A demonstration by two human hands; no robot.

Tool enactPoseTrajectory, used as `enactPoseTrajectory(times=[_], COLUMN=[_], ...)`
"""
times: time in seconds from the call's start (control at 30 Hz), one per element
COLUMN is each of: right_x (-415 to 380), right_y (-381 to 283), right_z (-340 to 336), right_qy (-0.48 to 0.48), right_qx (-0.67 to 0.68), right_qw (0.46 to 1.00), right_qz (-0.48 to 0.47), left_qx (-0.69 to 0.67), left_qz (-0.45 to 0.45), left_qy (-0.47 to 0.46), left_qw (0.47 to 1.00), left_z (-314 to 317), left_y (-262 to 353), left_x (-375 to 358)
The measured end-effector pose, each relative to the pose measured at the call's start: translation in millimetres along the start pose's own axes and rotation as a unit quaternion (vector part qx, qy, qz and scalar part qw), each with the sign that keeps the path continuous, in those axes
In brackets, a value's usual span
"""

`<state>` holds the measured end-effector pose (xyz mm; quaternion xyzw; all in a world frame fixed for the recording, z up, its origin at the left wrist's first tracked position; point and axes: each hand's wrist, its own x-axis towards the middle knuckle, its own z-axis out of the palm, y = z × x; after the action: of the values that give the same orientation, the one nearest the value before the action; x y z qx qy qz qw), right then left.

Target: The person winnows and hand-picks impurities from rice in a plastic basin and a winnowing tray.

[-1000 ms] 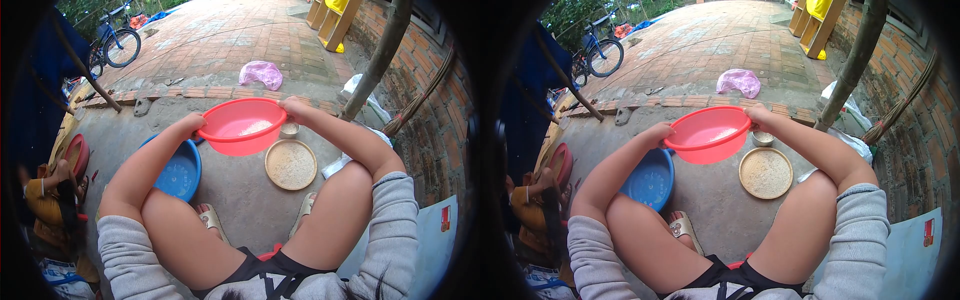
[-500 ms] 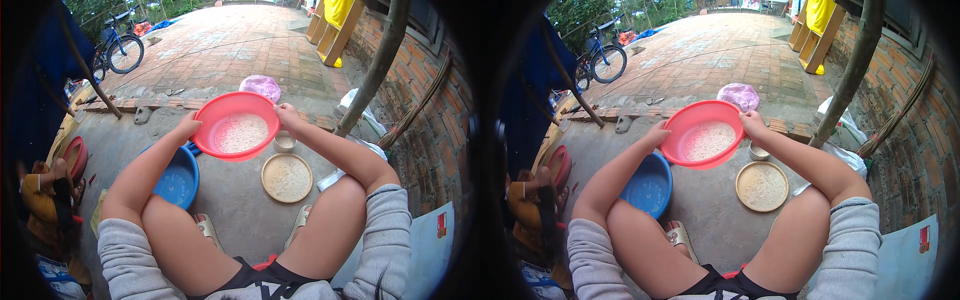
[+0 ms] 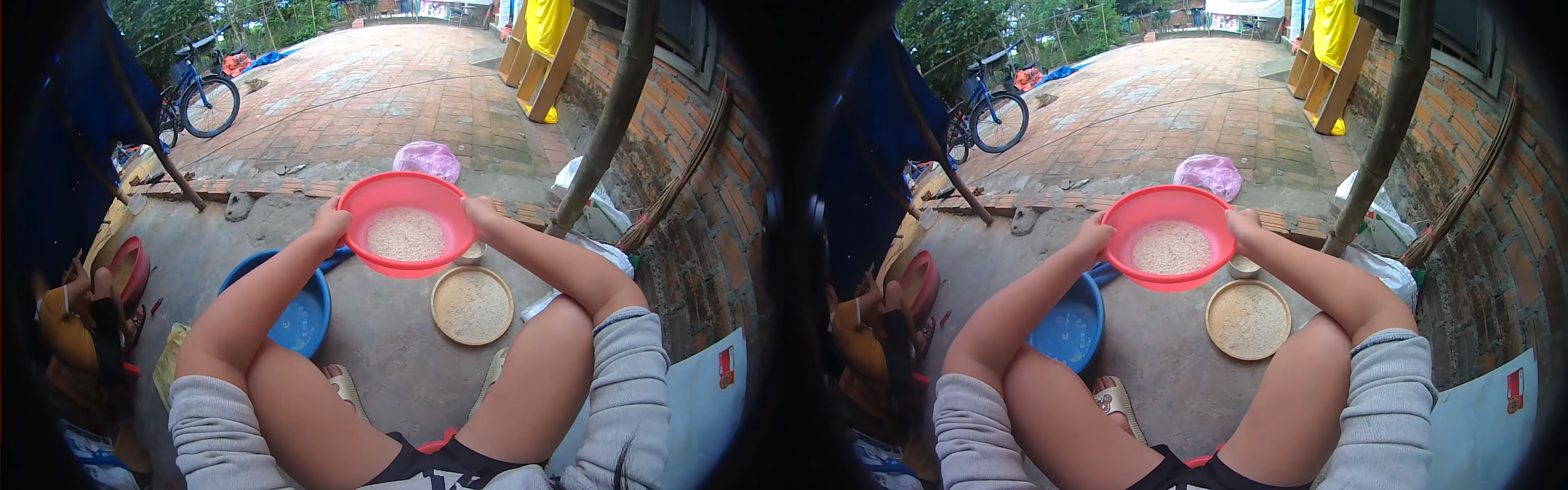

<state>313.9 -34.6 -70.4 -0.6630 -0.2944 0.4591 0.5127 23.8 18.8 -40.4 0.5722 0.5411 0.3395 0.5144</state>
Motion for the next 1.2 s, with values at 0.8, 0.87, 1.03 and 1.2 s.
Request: enactPoseTrajectory(times=[0.8,0.87,1.03,1.2], right_x=[-60.1,-37.7,-29.4,-93.9], right_y=[-15.7,0.9,-3.7,-50.1], right_z=[28.0,5.0,0.8,25.9], right_qy=[-0.210,-0.170,-0.055,-0.227], right_qx=[-0.084,-0.148,-0.087,-0.096], right_qw=[0.972,0.970,0.984,0.969], right_qz=[0.070,0.092,0.144,0.008], left_qx=[0.067,0.118,0.210,0.167], left_qz=[0.036,0.067,-0.030,-0.028], left_qy=[0.016,0.047,-0.014,-0.063], left_qw=[0.997,0.990,0.977,0.984], left_z=[-68.4,-36.5,-18.5,-69.7], left_y=[-33.6,-39.5,7.2,-14.5], left_x=[13.3,9.6,-33.2,-15.2])
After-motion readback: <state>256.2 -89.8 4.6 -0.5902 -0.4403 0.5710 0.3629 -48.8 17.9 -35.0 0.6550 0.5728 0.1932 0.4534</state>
